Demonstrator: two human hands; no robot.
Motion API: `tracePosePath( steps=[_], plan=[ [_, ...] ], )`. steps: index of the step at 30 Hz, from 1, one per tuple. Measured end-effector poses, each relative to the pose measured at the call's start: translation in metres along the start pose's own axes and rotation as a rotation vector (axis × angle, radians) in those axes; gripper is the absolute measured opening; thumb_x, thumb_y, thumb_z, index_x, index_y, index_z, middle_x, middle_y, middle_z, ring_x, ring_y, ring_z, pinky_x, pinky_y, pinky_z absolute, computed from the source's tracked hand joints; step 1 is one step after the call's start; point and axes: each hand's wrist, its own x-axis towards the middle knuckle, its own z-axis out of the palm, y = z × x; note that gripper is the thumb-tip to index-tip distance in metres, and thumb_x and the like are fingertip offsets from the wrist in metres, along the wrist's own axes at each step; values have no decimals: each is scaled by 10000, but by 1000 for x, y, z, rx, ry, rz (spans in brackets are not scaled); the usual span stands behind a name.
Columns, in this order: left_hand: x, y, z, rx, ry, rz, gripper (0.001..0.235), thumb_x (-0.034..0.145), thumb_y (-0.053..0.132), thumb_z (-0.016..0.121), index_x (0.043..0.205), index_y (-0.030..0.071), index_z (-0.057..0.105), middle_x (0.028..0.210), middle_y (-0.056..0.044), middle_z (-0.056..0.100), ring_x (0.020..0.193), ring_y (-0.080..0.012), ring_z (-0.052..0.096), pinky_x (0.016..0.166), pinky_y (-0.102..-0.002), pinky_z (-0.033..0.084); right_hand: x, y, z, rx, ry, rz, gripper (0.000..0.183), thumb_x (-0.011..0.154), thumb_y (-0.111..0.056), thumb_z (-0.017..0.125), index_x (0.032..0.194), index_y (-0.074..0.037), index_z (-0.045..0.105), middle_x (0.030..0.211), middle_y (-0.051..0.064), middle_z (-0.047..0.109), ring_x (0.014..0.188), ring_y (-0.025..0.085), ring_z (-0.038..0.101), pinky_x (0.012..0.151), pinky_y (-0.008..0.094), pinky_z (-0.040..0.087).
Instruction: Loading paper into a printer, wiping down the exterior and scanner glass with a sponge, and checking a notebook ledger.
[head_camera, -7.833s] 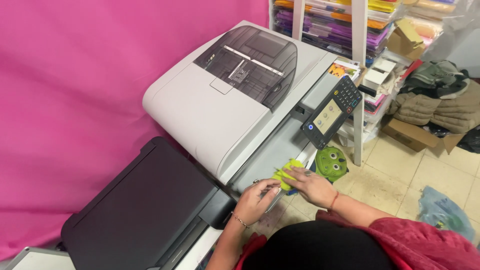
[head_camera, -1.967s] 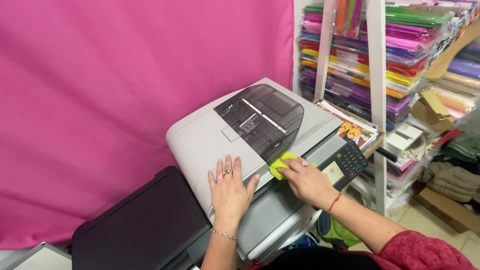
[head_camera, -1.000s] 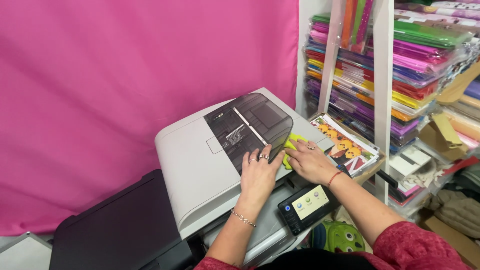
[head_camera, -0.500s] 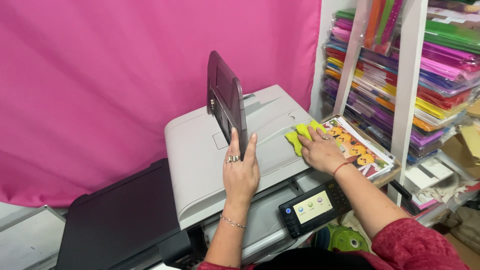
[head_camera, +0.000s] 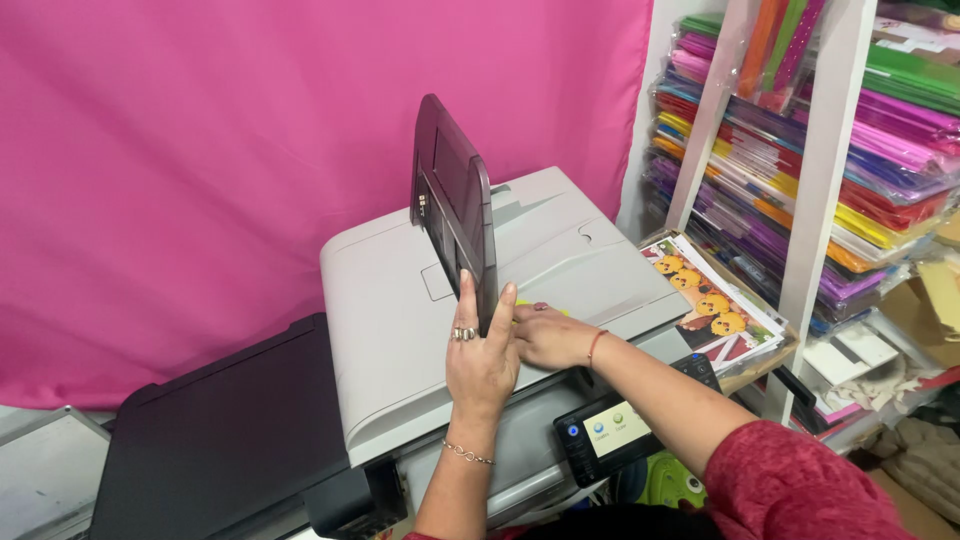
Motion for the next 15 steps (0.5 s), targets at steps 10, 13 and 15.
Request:
tracePosePath(
  steps=[10, 13, 15],
  plan=[
    [7, 0, -8, -63, -15, -14, 399, 1000, 137, 490, 1360, 189, 654, 1461, -329, 497, 1301, -456, 563, 1062, -496, 465, 18, 36, 23, -78, -54, 163, 344, 929, -382, 525, 1128, -170, 711, 1222, 157, 703, 1177, 472, 629, 1048, 580, 478],
    [7, 0, -11, -78, -30, 3, 407, 992, 130, 510, 1370, 199, 645, 1454, -342, 494, 1276, -480, 567, 1047, -507, 475, -12, 24, -20, -85, 3, 319, 340, 928, -242, 538, 1212, -167, 709, 1402, 165, 601, 1176, 551, 583, 1034, 584, 476],
    [6, 5, -21, -93, -246, -125, 658, 841, 19, 703, 1451, 183, 521, 1559, -345, 331, 1344, -505, 517, 1093, -507, 474, -32, 59, -10, -155, 244, 405, 461, 901, -245, 557, 1349, -184, 645, 1451, 121, 547, 1263, 348, 553, 1078, 429, 424]
  ],
)
